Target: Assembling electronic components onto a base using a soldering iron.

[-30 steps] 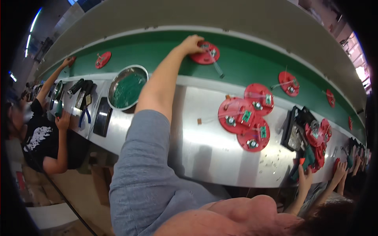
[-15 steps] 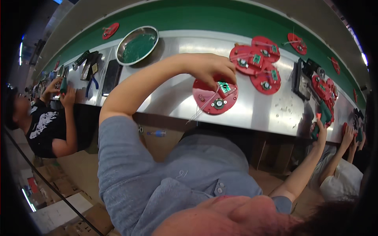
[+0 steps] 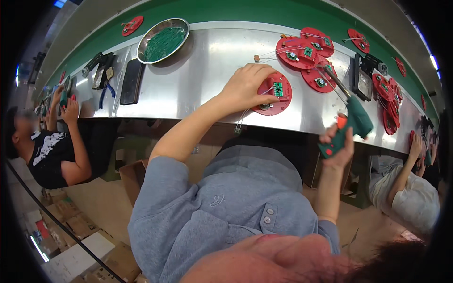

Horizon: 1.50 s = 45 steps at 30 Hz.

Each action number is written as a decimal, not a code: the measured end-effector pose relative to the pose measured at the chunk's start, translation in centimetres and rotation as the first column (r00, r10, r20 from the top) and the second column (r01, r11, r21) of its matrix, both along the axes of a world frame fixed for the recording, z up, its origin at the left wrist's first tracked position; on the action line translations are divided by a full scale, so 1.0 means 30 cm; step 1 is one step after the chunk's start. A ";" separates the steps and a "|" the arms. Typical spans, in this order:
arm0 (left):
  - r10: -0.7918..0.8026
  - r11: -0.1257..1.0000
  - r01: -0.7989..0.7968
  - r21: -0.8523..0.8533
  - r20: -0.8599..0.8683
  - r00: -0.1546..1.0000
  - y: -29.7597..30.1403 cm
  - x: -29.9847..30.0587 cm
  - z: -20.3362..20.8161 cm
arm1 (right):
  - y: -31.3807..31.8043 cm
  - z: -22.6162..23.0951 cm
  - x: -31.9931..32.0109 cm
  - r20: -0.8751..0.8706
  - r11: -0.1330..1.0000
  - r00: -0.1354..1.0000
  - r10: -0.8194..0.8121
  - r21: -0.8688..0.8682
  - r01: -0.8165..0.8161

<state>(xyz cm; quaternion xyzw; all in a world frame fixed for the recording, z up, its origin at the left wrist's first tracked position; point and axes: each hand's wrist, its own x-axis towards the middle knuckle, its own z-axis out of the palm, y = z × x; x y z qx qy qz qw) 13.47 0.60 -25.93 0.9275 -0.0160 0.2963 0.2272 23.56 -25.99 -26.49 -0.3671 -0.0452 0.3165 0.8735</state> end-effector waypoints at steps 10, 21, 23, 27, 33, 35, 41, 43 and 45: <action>-0.044 0.970 0.051 -0.239 0.034 0.998 -0.014 0.027 -0.085 | 0.290 -0.116 -0.041 0.382 0.977 0.918 0.105 0.132 -0.167; 0.791 0.552 -0.736 0.392 0.035 0.611 0.686 -0.241 0.052 | 0.194 -0.080 -0.071 0.467 0.983 0.884 -0.002 0.163 -0.083; 0.818 0.535 -0.712 0.455 -0.070 0.571 0.742 -0.232 0.023 | 0.191 -0.092 -0.065 0.454 0.983 0.891 -0.005 0.165 -0.078; 0.811 0.585 -0.716 0.381 -0.289 0.508 0.779 -0.209 0.030 | 0.178 -0.105 -0.054 0.434 0.978 0.901 0.022 0.179 -0.110; 0.732 0.634 -0.773 -0.003 -0.320 0.601 0.856 -0.243 0.042 | 0.162 -0.095 -0.054 0.395 0.984 0.919 -0.010 0.166 -0.060; 0.708 0.648 -0.761 -0.034 -0.339 0.619 0.891 -0.261 0.034 | 0.166 -0.094 -0.052 0.381 0.986 0.925 -0.002 0.154 -0.061; 0.642 0.657 -0.722 -0.217 -0.341 0.687 0.928 -0.303 0.041 | 0.160 -0.079 -0.041 0.234 0.994 0.972 0.021 0.096 -0.044; 0.573 0.585 -0.612 -0.532 -0.264 0.776 0.930 -0.327 0.045 | 0.153 -0.076 -0.042 0.207 0.994 0.978 0.021 0.103 -0.043; 0.567 0.520 -0.514 -0.682 -0.174 0.805 0.928 -0.338 0.045 | 0.149 -0.079 -0.037 0.238 0.999 0.971 -0.008 -0.038 0.017</action>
